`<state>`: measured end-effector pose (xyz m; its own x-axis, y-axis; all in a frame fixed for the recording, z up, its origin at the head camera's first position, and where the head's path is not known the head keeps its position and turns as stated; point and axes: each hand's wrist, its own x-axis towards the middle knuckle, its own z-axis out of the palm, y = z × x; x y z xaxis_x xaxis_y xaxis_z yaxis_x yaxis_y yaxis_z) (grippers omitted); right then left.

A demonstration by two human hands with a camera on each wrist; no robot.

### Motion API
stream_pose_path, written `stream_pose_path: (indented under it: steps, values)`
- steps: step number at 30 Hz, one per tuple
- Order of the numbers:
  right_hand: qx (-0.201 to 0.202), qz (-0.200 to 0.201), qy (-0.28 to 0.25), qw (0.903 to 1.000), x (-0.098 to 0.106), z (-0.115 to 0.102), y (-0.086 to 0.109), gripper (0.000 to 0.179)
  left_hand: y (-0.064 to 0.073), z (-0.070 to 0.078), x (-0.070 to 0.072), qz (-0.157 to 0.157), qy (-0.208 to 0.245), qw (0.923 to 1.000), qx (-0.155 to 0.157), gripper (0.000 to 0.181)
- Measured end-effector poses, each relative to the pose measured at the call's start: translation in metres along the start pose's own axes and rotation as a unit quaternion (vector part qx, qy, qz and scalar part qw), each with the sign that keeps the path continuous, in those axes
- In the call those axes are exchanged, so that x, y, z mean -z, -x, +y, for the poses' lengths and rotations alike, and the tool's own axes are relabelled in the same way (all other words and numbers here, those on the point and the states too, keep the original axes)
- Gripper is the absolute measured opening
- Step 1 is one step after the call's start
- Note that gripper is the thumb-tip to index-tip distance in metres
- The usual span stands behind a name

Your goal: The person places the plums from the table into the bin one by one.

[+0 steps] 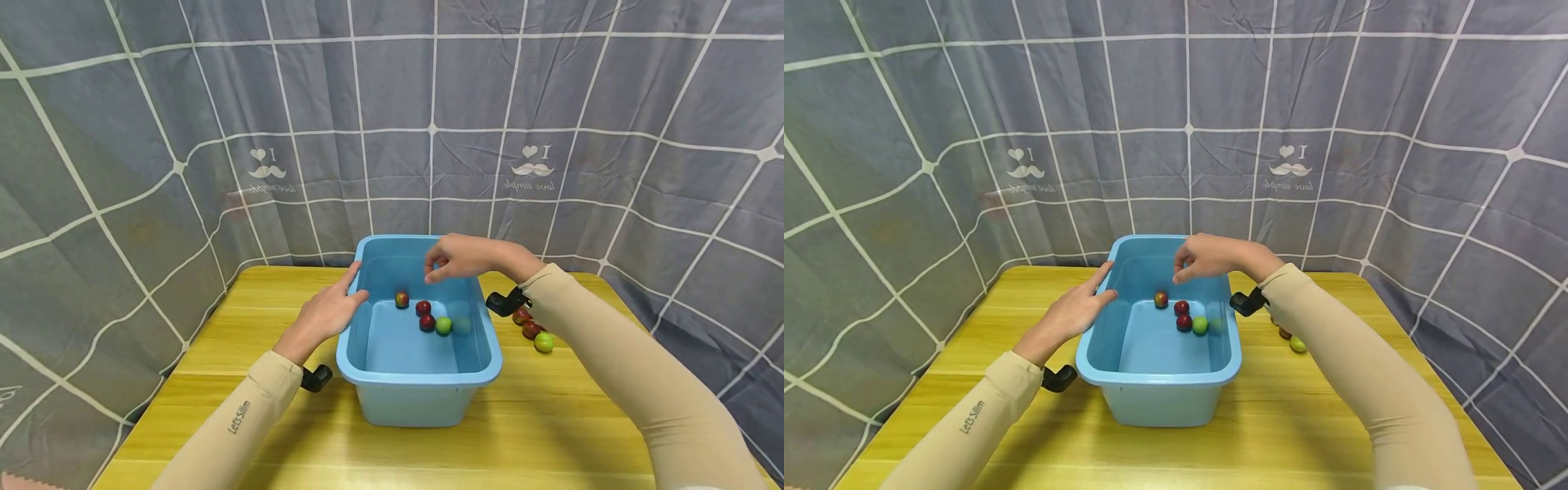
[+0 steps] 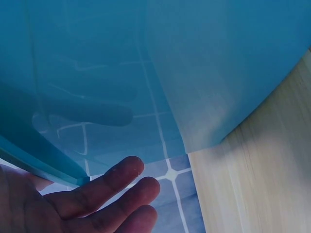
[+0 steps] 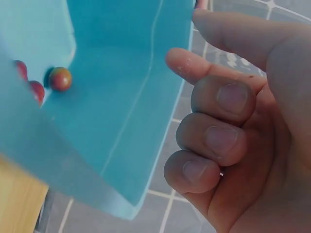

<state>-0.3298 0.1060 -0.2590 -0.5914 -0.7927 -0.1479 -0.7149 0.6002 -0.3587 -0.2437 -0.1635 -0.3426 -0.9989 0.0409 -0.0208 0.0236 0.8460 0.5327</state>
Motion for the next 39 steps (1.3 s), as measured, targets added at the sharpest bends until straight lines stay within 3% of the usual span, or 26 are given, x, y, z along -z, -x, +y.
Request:
stream_pose_path:
  steps: [17, 27, 39]
  values:
    - [0.014, 0.087, -0.068, 0.9938, -0.006, 0.021, 0.052, 0.016, -0.001, -0.001, 0.001, 0.002, 0.001, 1.0000, 0.000, 0.071]
    - [-0.028, 0.120, -0.117, 0.9855, -0.013, 0.036, 0.079, 0.022, -0.001, -0.001, 0.000, 0.000, 0.003, 1.0000, -0.001, 0.071]
    - [-0.060, 0.169, -0.144, 0.9733, -0.017, 0.053, 0.109, 0.018, -0.001, 0.000, -0.001, -0.001, 0.008, 1.0000, 0.000, 0.071]
